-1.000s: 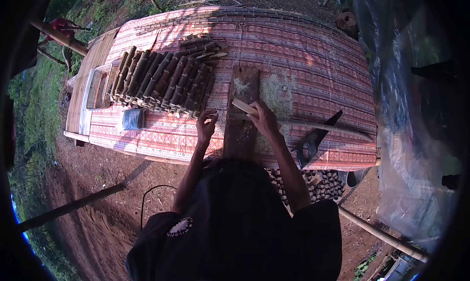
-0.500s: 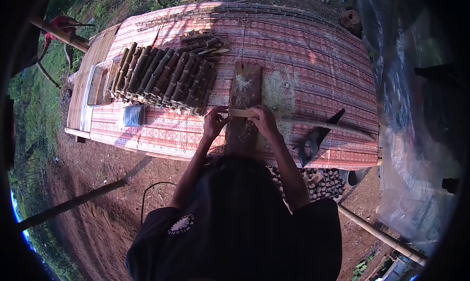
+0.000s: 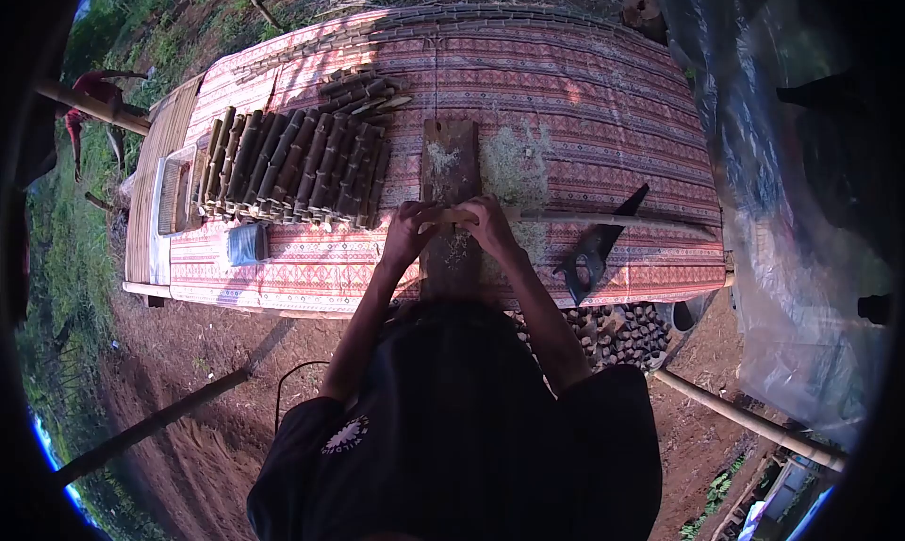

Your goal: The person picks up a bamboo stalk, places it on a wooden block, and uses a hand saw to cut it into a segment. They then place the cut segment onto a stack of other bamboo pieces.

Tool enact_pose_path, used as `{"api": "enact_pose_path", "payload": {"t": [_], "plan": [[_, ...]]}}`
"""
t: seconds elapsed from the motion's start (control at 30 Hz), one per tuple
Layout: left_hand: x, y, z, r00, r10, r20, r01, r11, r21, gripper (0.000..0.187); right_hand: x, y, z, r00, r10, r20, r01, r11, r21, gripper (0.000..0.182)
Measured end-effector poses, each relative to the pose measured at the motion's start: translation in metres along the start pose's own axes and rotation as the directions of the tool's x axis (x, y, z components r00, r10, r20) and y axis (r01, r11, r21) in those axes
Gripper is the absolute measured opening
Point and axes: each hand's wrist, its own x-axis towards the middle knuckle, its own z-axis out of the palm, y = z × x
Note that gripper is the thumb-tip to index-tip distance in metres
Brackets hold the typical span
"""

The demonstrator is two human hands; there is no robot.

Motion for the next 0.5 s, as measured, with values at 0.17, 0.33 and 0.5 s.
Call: {"api": "enact_pose_path", "payload": {"t": [0.17,0.33,0.5], "plan": [[-0.004,-0.015,0.012,0.996,-0.052,0.077,0.051,0.999,0.018,0.03,-0.006,0.009,0.005,0.999,-0.053,0.001,0.053,0.999,-0.006,0.049],[-0.002,-0.007,0.009,0.995,-0.066,0.078,0.064,0.997,0.033,0.032,-0.042,-0.013,-0.007,0.985,0.0,-0.171,-0.044,0.965,-0.257,0.067],[0.002,-0.01,0.011,0.998,-0.03,0.056,0.029,0.999,0.023,0.028,-0.064,-0.007,-0.007,0.988,0.028,-0.153,-0.088,0.914,-0.397,0.078]]}}
